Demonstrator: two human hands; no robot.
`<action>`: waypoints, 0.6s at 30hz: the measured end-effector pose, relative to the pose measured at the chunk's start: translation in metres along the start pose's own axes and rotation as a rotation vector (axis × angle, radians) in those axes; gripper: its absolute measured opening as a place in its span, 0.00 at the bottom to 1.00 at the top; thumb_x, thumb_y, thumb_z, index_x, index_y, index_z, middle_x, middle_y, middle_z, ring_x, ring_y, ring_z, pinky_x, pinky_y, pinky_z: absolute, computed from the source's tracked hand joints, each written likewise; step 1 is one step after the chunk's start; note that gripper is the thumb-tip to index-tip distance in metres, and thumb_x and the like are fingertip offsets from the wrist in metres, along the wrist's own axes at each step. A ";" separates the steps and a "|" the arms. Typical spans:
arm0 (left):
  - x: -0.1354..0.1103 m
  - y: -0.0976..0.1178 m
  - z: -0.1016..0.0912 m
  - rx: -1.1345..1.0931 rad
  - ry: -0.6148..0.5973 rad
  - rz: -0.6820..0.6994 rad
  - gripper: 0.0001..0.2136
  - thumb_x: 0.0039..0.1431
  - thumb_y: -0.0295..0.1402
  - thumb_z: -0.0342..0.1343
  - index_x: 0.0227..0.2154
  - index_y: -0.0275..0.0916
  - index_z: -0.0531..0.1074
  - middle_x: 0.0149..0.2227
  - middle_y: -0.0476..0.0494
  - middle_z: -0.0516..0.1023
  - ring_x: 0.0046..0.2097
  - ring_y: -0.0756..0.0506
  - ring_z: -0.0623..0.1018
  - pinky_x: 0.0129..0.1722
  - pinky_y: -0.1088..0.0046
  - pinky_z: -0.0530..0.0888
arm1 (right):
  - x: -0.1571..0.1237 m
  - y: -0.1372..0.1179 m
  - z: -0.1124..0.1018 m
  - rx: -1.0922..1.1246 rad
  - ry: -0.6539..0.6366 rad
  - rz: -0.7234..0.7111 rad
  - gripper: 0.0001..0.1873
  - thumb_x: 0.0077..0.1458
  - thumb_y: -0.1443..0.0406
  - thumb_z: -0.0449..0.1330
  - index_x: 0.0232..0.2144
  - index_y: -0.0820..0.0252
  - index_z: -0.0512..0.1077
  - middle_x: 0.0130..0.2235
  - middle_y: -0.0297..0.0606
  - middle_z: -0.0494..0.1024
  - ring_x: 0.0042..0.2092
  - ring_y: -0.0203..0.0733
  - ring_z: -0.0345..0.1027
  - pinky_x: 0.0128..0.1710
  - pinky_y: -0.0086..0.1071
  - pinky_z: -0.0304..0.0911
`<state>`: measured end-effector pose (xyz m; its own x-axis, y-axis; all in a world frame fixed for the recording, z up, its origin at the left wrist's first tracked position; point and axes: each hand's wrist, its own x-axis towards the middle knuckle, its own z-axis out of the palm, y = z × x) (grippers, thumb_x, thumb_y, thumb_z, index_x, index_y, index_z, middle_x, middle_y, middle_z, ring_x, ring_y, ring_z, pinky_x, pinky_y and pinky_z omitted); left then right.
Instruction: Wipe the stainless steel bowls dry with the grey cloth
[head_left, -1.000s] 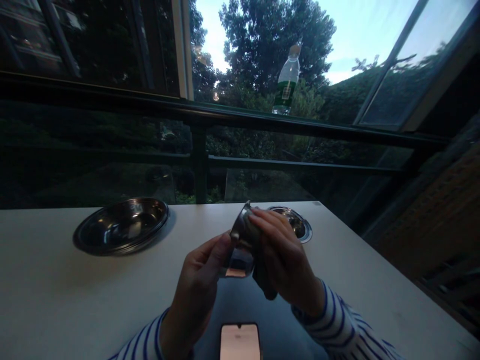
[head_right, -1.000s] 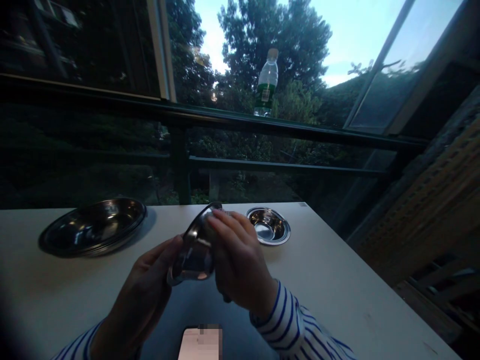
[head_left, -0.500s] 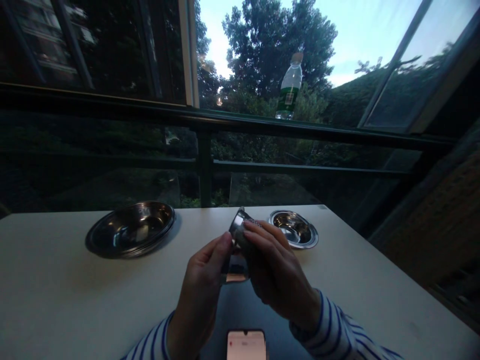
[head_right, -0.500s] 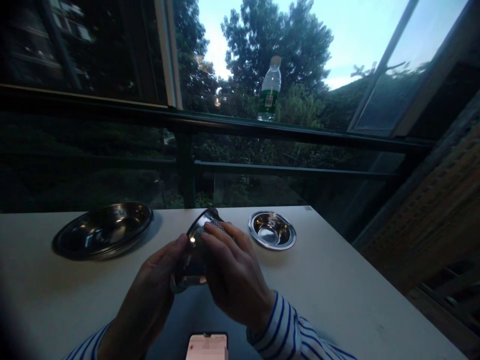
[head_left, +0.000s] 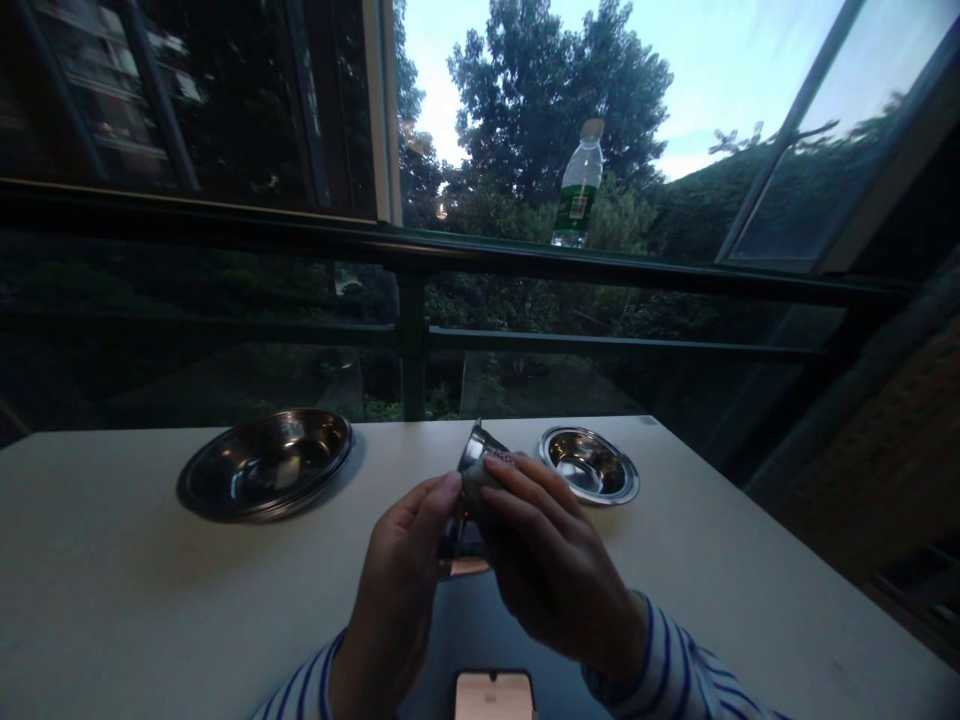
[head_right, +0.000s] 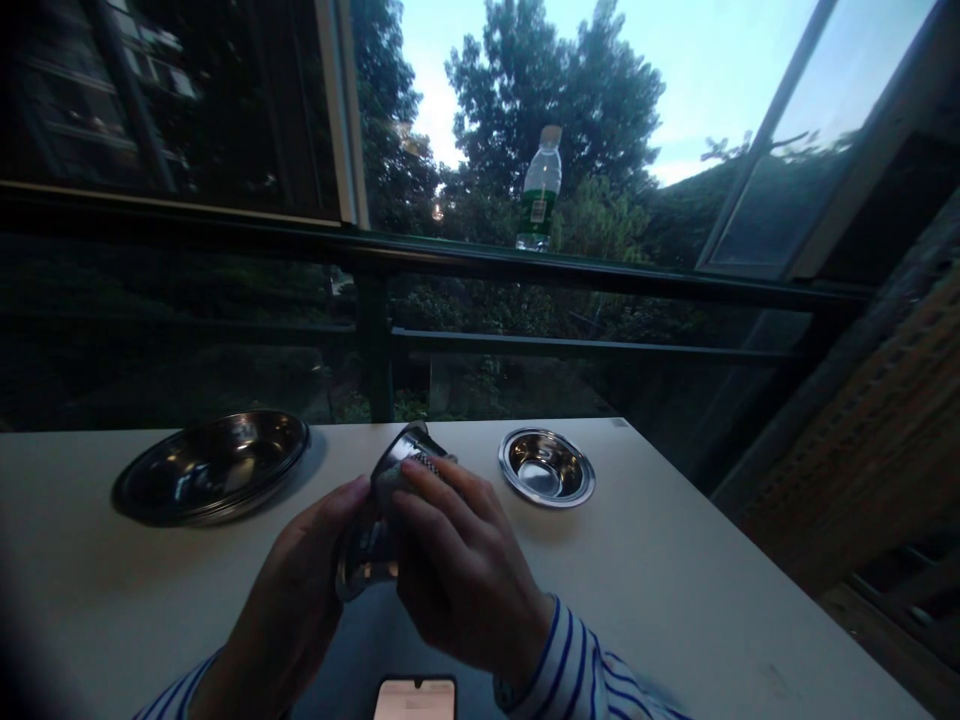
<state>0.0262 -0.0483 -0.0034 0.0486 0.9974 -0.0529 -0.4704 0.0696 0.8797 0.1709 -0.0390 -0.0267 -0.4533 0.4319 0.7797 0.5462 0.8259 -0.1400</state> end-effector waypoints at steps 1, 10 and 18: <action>0.001 0.000 0.000 -0.005 0.001 -0.011 0.15 0.52 0.39 0.55 0.38 0.34 0.75 0.34 0.42 0.80 0.33 0.45 0.77 0.33 0.71 0.71 | -0.001 0.000 0.001 -0.013 -0.013 -0.016 0.24 0.52 0.71 0.53 0.53 0.62 0.58 0.57 0.47 0.62 0.59 0.51 0.50 0.54 0.50 0.56; 0.000 -0.001 -0.001 -0.042 0.032 -0.035 0.17 0.51 0.40 0.57 0.39 0.32 0.75 0.35 0.40 0.80 0.36 0.44 0.77 0.32 0.72 0.71 | -0.001 0.000 0.003 -0.049 -0.068 -0.055 0.26 0.50 0.70 0.53 0.54 0.64 0.58 0.58 0.47 0.59 0.60 0.51 0.47 0.54 0.50 0.55; -0.001 -0.005 0.001 0.070 0.018 -0.002 0.15 0.50 0.40 0.57 0.34 0.33 0.78 0.30 0.42 0.80 0.35 0.44 0.77 0.40 0.68 0.70 | 0.001 0.005 -0.003 -0.001 -0.041 0.105 0.24 0.56 0.70 0.49 0.55 0.63 0.57 0.58 0.46 0.60 0.60 0.48 0.49 0.55 0.48 0.56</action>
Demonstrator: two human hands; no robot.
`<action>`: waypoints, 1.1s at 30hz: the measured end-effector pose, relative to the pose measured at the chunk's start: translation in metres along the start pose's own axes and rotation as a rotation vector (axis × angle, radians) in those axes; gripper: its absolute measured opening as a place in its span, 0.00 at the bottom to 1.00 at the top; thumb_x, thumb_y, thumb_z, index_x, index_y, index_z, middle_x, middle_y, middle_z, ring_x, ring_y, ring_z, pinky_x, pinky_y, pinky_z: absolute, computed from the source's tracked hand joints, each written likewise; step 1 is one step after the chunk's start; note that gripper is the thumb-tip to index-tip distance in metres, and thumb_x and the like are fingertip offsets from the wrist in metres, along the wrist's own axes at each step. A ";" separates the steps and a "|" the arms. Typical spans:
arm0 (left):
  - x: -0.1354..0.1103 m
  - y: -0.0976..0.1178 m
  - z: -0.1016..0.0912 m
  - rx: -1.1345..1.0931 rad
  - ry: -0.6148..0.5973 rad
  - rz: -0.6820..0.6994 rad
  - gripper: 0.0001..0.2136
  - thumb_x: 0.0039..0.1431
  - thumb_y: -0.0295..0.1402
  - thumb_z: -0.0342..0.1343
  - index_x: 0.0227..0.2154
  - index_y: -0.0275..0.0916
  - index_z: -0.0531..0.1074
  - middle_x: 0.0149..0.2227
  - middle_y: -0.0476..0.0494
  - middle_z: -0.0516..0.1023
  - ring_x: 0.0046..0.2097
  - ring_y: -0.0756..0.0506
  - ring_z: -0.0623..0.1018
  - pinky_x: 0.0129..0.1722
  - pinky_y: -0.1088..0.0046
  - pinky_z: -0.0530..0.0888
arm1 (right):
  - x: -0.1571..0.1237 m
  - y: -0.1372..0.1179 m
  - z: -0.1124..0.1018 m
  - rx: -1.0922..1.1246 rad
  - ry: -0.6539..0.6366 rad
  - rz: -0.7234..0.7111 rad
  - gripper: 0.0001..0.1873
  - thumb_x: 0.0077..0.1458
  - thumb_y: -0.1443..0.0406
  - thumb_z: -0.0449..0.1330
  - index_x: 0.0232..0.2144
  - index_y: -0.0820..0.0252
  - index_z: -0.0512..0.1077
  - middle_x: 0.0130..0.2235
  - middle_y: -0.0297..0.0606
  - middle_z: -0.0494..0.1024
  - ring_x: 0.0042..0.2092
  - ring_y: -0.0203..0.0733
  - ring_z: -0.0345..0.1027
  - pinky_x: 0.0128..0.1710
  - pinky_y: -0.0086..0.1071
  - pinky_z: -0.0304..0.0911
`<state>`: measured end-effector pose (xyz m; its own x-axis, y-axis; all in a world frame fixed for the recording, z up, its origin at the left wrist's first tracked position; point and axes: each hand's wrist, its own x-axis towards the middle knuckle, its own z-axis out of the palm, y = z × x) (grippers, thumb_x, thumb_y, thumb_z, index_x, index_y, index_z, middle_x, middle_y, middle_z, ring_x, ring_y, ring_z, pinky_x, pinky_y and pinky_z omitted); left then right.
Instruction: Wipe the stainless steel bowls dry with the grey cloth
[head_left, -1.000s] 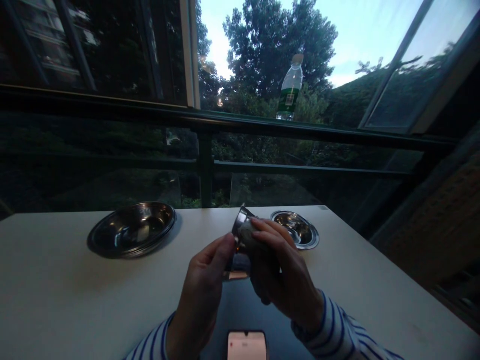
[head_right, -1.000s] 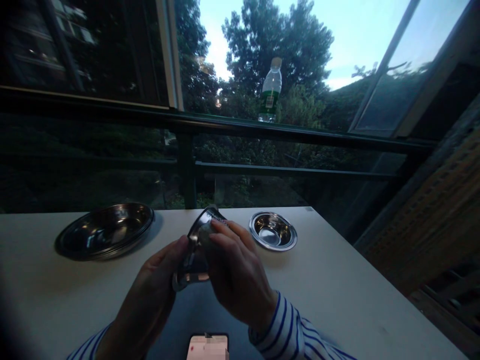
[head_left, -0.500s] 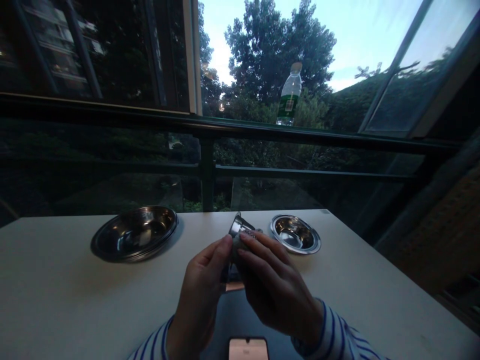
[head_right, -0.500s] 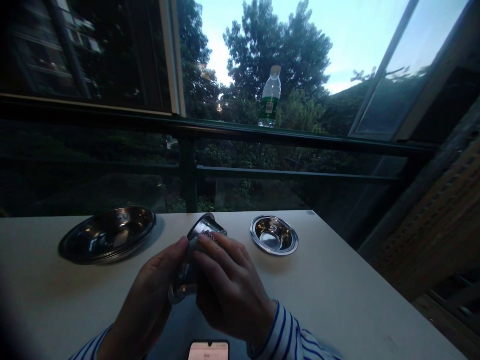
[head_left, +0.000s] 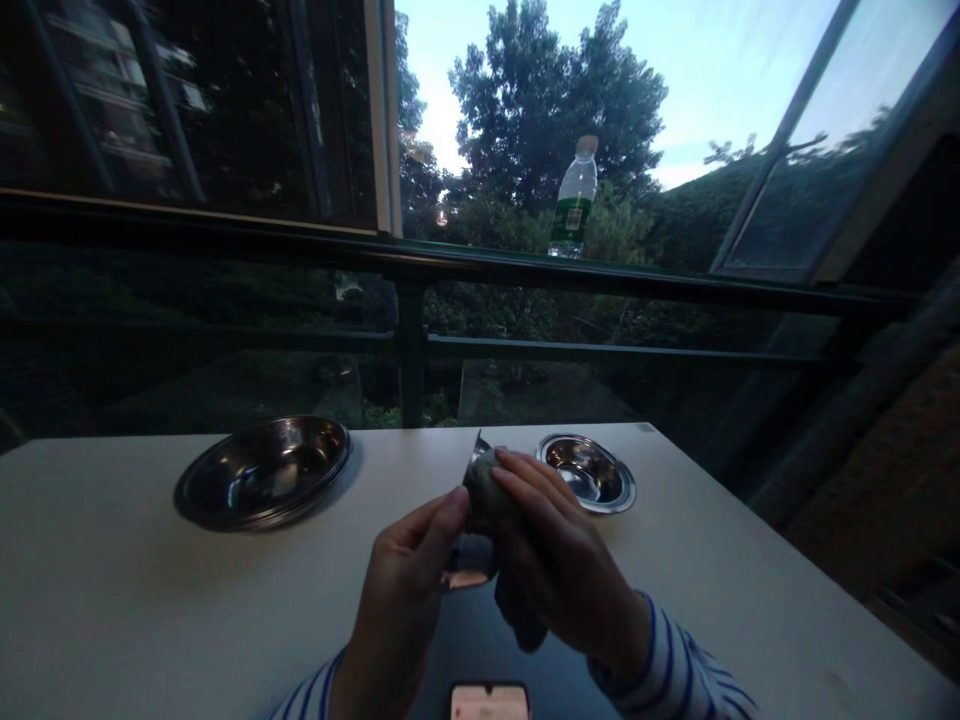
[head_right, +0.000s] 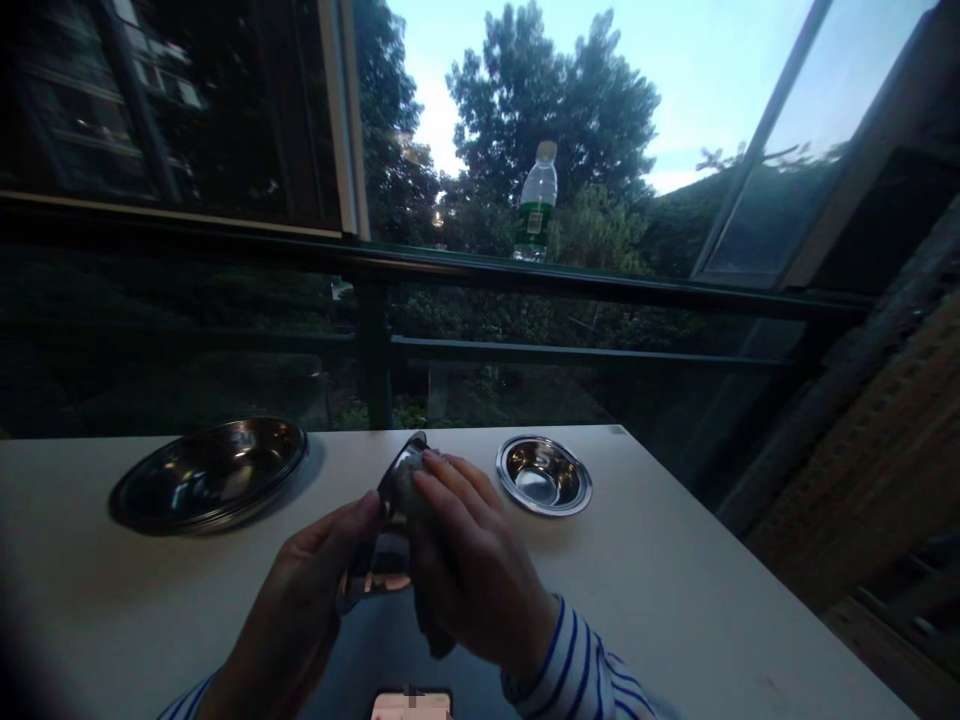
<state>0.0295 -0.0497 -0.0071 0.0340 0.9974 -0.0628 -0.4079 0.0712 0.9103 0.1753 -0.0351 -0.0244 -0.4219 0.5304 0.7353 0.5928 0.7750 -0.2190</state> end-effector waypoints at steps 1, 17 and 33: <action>0.000 0.001 0.000 0.011 -0.002 0.007 0.15 0.50 0.40 0.57 0.34 0.34 0.78 0.30 0.42 0.80 0.35 0.44 0.77 0.41 0.67 0.70 | 0.000 -0.001 0.000 -0.003 -0.002 -0.007 0.24 0.56 0.71 0.49 0.56 0.62 0.56 0.58 0.46 0.60 0.60 0.48 0.49 0.55 0.49 0.56; 0.003 0.005 -0.010 0.112 0.018 0.118 0.13 0.49 0.39 0.58 0.32 0.36 0.79 0.30 0.45 0.80 0.35 0.45 0.76 0.39 0.72 0.70 | 0.000 -0.005 0.001 -0.083 -0.053 -0.162 0.28 0.54 0.70 0.51 0.57 0.63 0.55 0.59 0.45 0.59 0.60 0.51 0.46 0.55 0.51 0.54; 0.003 0.007 -0.009 0.174 -0.060 0.099 0.13 0.50 0.41 0.57 0.28 0.35 0.79 0.23 0.46 0.78 0.30 0.47 0.75 0.32 0.74 0.70 | 0.001 0.001 -0.002 -0.056 -0.023 -0.031 0.26 0.56 0.70 0.48 0.58 0.62 0.54 0.58 0.46 0.60 0.59 0.49 0.51 0.55 0.50 0.56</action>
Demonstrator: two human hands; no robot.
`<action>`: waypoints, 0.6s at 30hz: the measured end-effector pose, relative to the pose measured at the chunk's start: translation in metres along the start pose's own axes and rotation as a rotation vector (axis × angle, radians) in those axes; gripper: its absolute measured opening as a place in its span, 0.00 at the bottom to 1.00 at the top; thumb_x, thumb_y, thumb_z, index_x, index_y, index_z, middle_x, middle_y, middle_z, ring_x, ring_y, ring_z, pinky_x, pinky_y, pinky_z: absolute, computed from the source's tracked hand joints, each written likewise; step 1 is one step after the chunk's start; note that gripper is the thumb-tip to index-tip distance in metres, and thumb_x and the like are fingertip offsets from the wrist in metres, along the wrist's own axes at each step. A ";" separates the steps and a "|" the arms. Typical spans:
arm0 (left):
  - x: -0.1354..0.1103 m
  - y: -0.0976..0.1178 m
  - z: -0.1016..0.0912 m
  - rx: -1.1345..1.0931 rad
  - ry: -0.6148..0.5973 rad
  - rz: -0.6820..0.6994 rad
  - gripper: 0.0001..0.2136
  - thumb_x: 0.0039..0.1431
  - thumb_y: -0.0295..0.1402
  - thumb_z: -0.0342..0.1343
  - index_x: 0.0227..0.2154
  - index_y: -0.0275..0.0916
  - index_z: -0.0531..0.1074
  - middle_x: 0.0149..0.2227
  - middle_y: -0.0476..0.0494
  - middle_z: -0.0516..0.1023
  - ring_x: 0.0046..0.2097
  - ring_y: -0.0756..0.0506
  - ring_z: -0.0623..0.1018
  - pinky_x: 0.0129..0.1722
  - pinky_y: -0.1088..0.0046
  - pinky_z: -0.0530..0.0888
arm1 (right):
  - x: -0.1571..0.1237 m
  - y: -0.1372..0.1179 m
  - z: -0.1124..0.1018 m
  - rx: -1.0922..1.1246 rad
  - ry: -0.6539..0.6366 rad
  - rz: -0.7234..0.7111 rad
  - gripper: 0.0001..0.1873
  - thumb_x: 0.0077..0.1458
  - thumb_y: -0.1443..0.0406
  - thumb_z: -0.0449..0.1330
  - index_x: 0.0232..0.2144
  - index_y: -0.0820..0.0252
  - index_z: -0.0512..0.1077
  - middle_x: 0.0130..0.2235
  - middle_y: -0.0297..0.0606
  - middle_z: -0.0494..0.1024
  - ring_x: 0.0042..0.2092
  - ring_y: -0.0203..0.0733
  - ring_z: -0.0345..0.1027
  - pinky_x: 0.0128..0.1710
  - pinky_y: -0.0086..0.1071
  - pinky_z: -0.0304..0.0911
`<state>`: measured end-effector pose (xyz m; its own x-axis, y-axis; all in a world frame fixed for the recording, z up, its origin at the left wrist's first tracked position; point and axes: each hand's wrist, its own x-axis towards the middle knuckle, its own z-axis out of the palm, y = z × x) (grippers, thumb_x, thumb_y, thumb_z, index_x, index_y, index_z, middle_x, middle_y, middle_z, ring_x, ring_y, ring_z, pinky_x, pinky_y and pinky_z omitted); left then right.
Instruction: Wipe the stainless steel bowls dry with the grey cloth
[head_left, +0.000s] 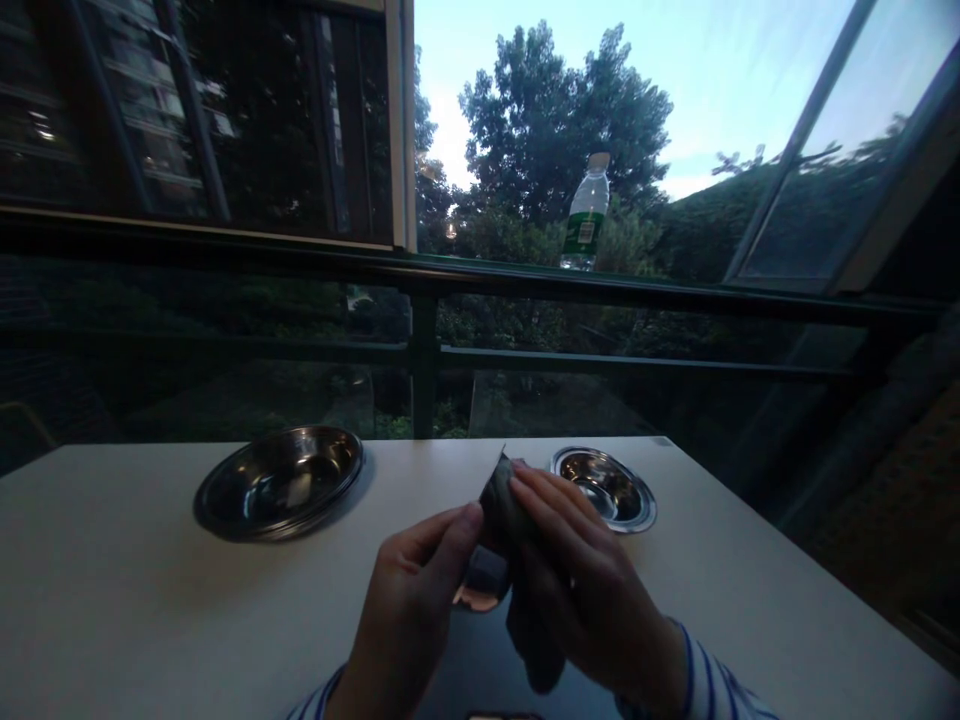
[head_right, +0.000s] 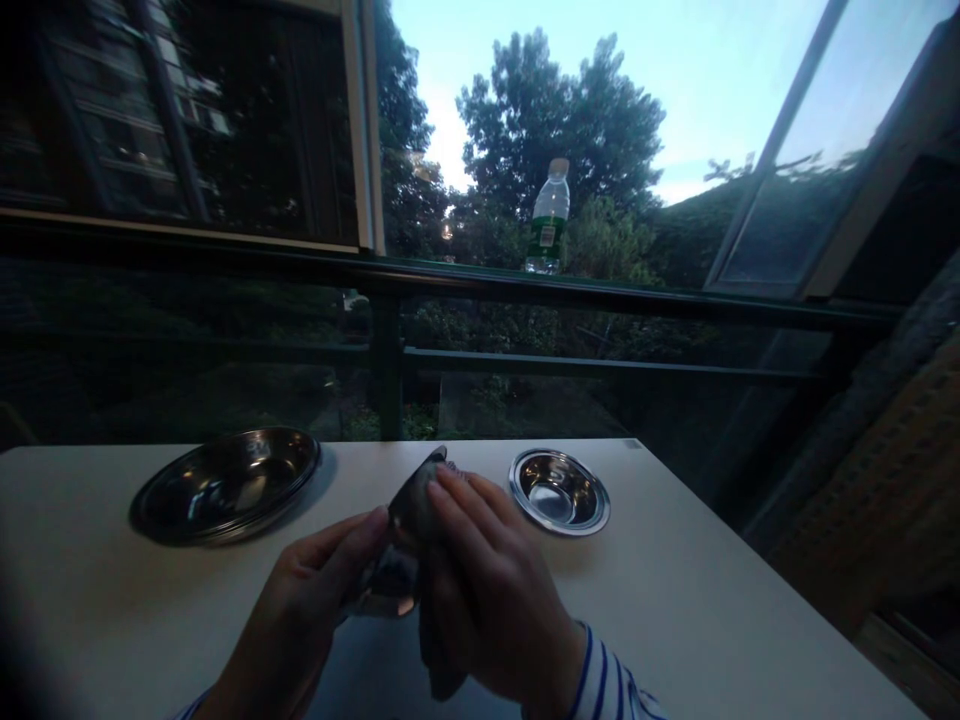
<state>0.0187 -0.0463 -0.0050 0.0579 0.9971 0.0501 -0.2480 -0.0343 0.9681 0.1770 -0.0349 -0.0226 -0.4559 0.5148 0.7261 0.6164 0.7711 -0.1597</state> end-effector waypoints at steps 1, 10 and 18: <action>0.000 0.000 0.000 -0.016 0.018 0.000 0.13 0.49 0.40 0.57 0.28 0.35 0.79 0.24 0.46 0.78 0.30 0.47 0.75 0.32 0.74 0.70 | -0.001 -0.001 0.001 -0.016 -0.006 -0.049 0.27 0.55 0.70 0.49 0.58 0.62 0.54 0.58 0.46 0.60 0.59 0.50 0.50 0.54 0.50 0.56; 0.000 0.000 -0.001 0.032 0.001 0.002 0.14 0.49 0.41 0.56 0.29 0.34 0.79 0.24 0.44 0.78 0.31 0.45 0.75 0.32 0.72 0.70 | 0.000 0.002 0.000 0.020 0.016 0.030 0.26 0.56 0.70 0.49 0.57 0.63 0.55 0.58 0.47 0.61 0.58 0.48 0.52 0.54 0.48 0.57; 0.000 0.002 0.001 -0.020 0.019 -0.040 0.13 0.47 0.40 0.58 0.26 0.33 0.78 0.23 0.45 0.77 0.27 0.47 0.73 0.29 0.74 0.69 | 0.001 -0.002 -0.001 0.012 0.001 0.003 0.25 0.56 0.70 0.49 0.57 0.63 0.56 0.57 0.47 0.61 0.58 0.48 0.53 0.54 0.48 0.58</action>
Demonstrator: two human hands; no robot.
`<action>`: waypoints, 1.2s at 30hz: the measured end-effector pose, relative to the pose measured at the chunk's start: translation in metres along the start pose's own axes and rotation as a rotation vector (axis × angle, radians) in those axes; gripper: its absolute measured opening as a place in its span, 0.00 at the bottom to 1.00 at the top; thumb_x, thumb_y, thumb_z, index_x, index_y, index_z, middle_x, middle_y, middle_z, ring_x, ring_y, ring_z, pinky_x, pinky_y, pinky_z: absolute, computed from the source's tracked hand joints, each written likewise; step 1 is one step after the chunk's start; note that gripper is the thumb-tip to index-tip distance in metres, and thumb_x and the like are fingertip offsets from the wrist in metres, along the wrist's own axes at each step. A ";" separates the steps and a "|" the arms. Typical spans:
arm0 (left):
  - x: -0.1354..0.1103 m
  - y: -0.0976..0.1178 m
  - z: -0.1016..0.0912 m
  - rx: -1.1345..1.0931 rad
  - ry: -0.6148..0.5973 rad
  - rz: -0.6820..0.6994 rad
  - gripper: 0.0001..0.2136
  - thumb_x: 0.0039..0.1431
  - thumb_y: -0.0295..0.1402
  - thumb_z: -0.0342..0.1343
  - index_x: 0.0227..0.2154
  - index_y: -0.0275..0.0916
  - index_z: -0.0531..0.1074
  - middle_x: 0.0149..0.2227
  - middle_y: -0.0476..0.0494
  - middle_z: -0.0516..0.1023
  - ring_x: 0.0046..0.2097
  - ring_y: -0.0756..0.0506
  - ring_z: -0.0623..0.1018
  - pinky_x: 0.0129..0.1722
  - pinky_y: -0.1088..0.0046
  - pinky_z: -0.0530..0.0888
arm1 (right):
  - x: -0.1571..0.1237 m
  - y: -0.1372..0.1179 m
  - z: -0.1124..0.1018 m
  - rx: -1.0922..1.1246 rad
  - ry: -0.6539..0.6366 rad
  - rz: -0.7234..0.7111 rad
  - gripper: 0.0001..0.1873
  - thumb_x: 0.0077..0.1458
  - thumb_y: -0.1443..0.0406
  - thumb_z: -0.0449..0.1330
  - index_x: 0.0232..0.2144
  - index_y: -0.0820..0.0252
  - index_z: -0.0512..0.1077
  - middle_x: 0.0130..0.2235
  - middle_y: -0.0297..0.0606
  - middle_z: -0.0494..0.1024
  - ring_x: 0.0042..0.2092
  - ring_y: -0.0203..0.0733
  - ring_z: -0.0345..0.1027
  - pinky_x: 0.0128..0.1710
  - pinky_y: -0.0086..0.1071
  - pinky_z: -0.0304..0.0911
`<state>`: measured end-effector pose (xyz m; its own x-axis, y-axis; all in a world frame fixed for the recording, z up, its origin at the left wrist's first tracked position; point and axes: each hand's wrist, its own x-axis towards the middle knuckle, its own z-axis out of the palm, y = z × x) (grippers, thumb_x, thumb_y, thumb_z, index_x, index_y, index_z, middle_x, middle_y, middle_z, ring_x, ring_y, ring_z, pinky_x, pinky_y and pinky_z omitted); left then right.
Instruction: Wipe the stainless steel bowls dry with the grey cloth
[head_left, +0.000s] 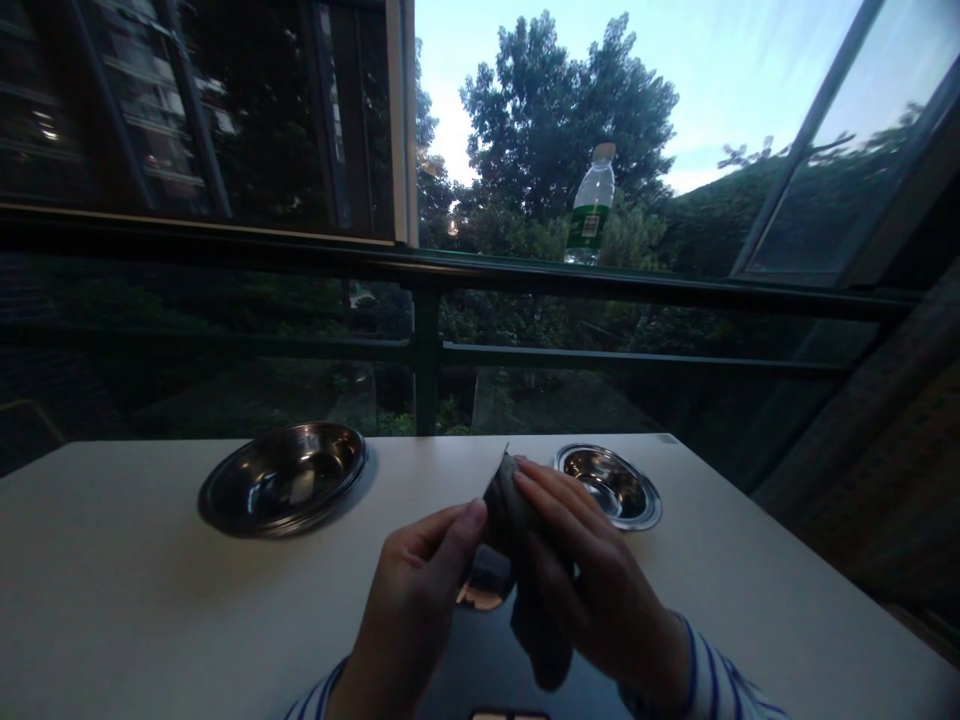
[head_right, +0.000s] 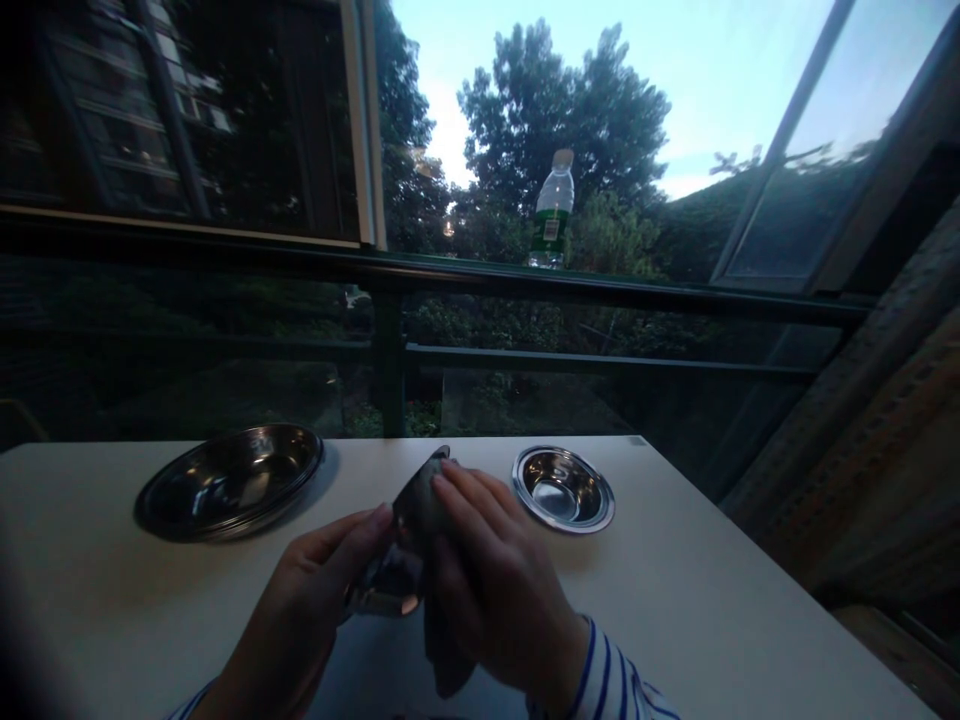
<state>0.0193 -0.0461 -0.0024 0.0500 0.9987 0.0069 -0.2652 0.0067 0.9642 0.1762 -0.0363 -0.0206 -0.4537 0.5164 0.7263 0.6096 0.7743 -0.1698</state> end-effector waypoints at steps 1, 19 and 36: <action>-0.001 0.000 0.001 -0.001 0.012 -0.005 0.13 0.48 0.40 0.58 0.24 0.33 0.78 0.22 0.45 0.76 0.26 0.48 0.73 0.28 0.74 0.69 | 0.000 0.000 -0.001 0.002 -0.001 0.028 0.25 0.56 0.70 0.49 0.57 0.63 0.56 0.57 0.47 0.61 0.58 0.48 0.53 0.54 0.47 0.58; -0.002 -0.001 0.001 -0.008 0.011 -0.010 0.13 0.48 0.40 0.58 0.26 0.33 0.78 0.23 0.45 0.76 0.28 0.47 0.73 0.28 0.75 0.69 | -0.002 0.000 0.001 0.007 -0.007 -0.031 0.25 0.55 0.70 0.50 0.56 0.62 0.57 0.57 0.46 0.61 0.59 0.50 0.52 0.53 0.49 0.58; -0.001 -0.001 0.000 0.011 -0.001 -0.017 0.13 0.47 0.41 0.58 0.25 0.34 0.77 0.23 0.45 0.76 0.28 0.47 0.73 0.29 0.73 0.69 | 0.000 -0.003 -0.001 -0.035 0.011 -0.113 0.26 0.53 0.71 0.51 0.55 0.63 0.59 0.55 0.47 0.64 0.58 0.51 0.53 0.52 0.48 0.60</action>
<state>0.0193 -0.0466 -0.0033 0.0557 0.9984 -0.0087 -0.2538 0.0226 0.9670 0.1753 -0.0392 -0.0193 -0.5138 0.4223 0.7468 0.5773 0.8141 -0.0632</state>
